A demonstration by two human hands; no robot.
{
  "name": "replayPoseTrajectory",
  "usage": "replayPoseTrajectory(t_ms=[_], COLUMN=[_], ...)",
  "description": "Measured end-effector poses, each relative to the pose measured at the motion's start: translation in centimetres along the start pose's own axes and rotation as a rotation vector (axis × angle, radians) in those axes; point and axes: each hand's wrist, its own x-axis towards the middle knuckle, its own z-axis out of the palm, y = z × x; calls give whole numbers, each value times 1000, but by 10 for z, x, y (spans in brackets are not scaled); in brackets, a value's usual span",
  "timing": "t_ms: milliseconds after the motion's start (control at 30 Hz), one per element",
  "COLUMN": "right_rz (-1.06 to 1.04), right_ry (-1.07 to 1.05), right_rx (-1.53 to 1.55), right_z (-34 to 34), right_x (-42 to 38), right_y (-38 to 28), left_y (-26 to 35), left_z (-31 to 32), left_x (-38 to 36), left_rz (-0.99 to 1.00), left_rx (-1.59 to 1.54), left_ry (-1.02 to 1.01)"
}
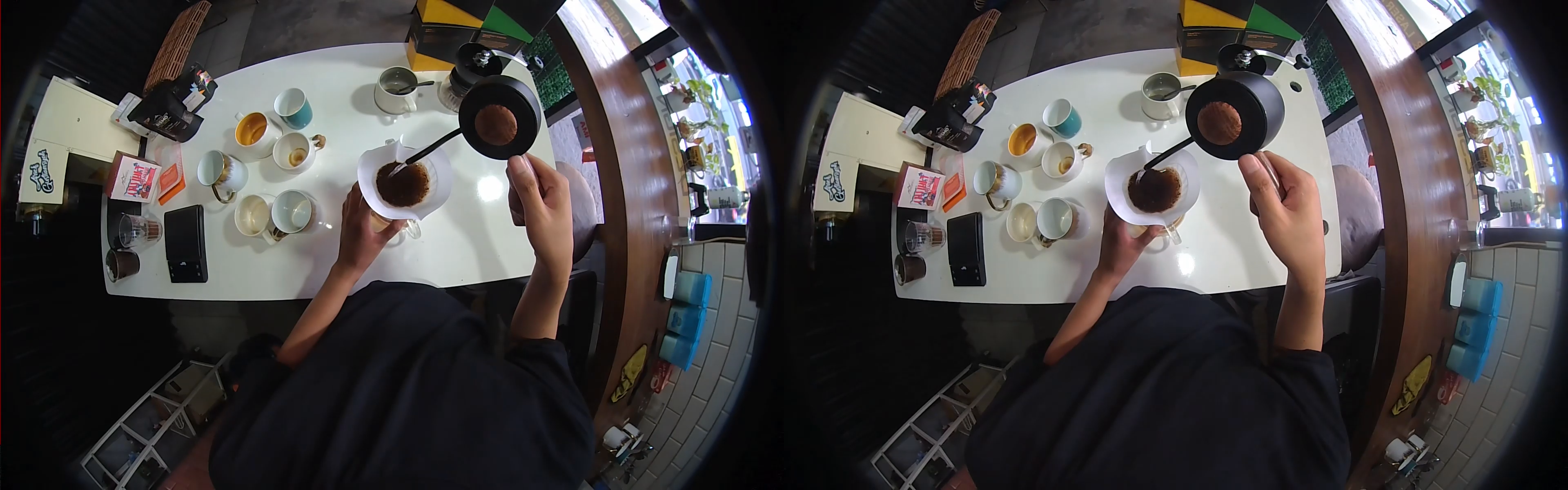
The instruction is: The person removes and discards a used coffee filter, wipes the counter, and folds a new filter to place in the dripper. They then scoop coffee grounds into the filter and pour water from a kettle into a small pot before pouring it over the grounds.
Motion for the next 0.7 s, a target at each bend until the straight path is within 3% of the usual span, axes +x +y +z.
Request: replayPoseTrajectory(t_ms=[700], right_rz=[-15], right_ry=[76], right_rx=[-42], right_z=[-2], right_x=[7], right_y=[1], left_y=[0], left_z=[0], left_x=[1], left_rz=[29], left_rx=[31], left_ry=[18])
